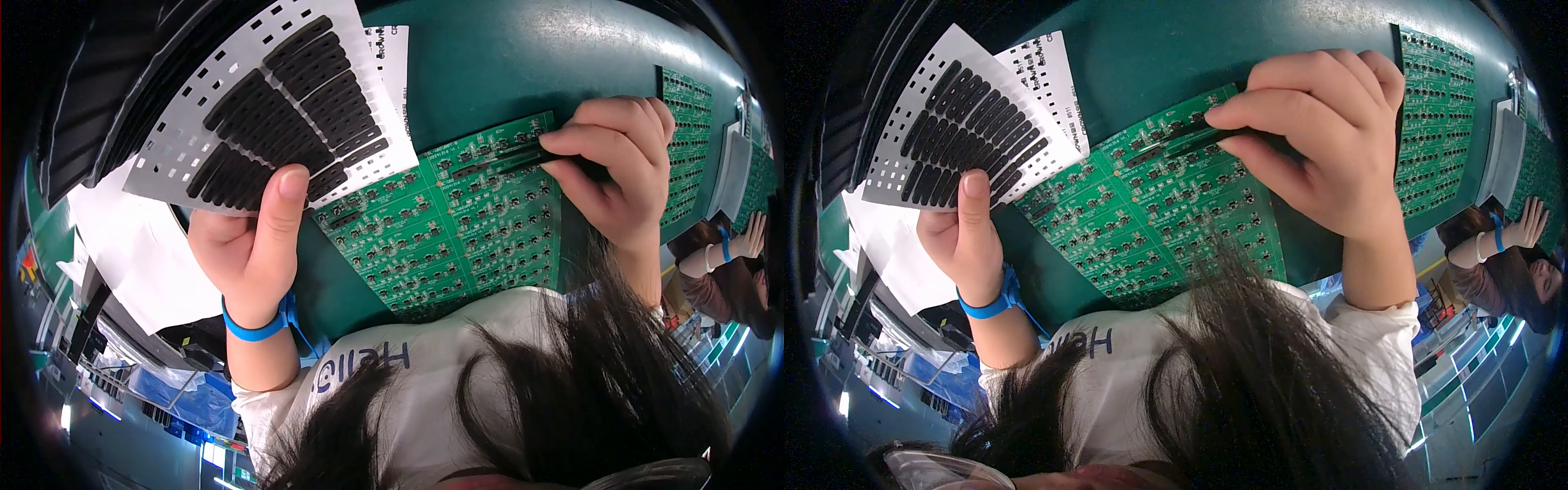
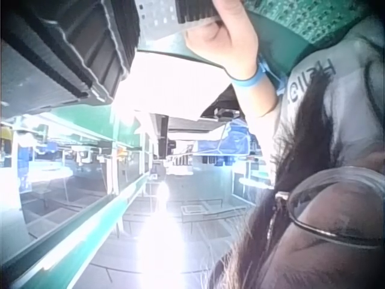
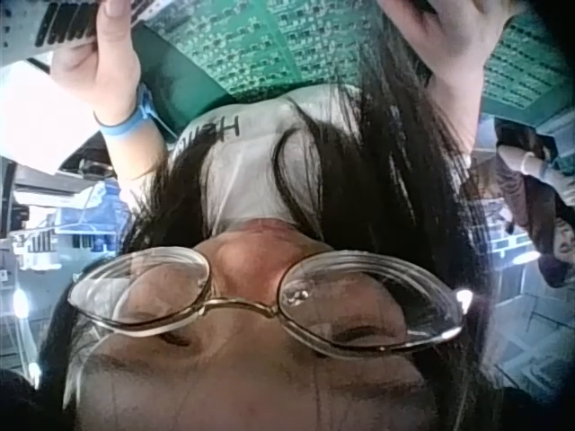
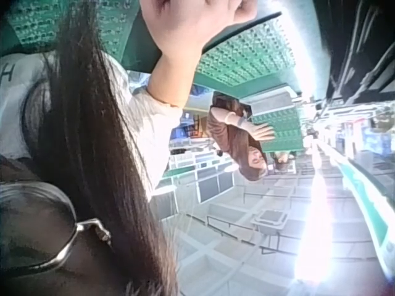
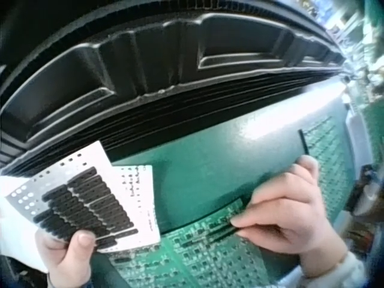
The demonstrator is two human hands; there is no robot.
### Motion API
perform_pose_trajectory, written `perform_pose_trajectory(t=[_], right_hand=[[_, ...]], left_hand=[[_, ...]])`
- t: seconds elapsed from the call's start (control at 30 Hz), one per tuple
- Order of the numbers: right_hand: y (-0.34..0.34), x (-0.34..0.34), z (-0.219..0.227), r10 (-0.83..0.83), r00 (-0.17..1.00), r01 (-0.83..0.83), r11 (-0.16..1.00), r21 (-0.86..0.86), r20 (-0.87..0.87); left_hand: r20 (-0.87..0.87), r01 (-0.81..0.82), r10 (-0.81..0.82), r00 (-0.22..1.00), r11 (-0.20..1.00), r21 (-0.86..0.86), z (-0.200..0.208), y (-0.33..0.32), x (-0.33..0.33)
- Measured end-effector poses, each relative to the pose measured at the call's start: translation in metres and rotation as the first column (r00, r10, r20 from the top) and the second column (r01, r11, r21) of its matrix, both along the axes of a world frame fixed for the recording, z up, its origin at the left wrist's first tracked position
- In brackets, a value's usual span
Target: The person assembles electronic components onto printed circuit boards using tweezers at a workstation.
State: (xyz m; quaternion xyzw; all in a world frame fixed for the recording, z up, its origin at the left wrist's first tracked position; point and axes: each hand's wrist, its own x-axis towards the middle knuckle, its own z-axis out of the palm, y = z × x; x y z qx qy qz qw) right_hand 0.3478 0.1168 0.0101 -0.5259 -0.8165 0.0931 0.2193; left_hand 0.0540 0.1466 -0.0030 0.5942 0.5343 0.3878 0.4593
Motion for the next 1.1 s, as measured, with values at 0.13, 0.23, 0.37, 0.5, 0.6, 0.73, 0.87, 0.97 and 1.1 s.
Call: perform_pose_trajectory(t=[0.13, 0.23, 0.37, 0.5, 0.6, 0.73, 0.87, 0.97, 1.1], right_hand=[[-0.001, 0.004, 0.000, -0.002, 1.000, 0.002, 1.000, -0.017, 0.004], [-0.002, 0.003, -0.002, 0.004, 1.000, -0.004, 1.000, 0.000, 0.028], [-0.002, 0.001, -0.002, -0.001, 0.999, 0.001, 1.000, 0.003, 0.043], [-0.002, 0.001, -0.002, -0.008, 0.999, 0.008, 1.000, 0.016, 0.031], [-0.003, 0.002, 0.004, -0.017, 1.000, 0.017, 1.000, 0.009, 0.014], [-0.012, -0.019, 0.014, -0.002, 0.994, 0.002, 1.000, 0.001, -0.112], [0.001, -0.040, 0.020, 0.082, 0.995, -0.081, 0.997, 0.012, -0.049], [0.022, -0.051, 0.011, 0.096, 0.995, -0.091, 0.990, 0.111, -0.039], [0.029, -0.061, 0.005, 0.156, 0.987, -0.152, 0.981, 0.118, -0.026]], left_hand=[[-0.001, 0.024, -0.024, 1.000, 1.000, 0.004, 0.000, 0.001, 0.001], [-0.022, 0.038, -0.037, 0.999, 0.999, 0.014, -0.001, 0.001, -0.001], [-0.028, 0.027, -0.026, 0.999, 1.000, 0.016, 0.000, 0.002, 0.001], [-0.008, 0.012, -0.012, 1.000, 1.000, 0.006, 0.000, 0.002, 0.002], [0.010, 0.032, -0.033, 0.999, 0.999, 0.019, 0.000, 0.003, 0.003], [0.059, 0.049, -0.048, 0.997, 0.999, -0.022, -0.001, 0.001, 0.001], [0.133, 0.069, -0.065, 0.989, 0.997, -0.028, 0.002, 0.003, 0.005], [0.136, 0.134, -0.128, 0.982, 0.990, -0.037, 0.001, 0.005, 0.003], [0.188, 0.124, -0.118, 0.975, 0.992, -0.017, -0.002, 0.006, 0.003]])
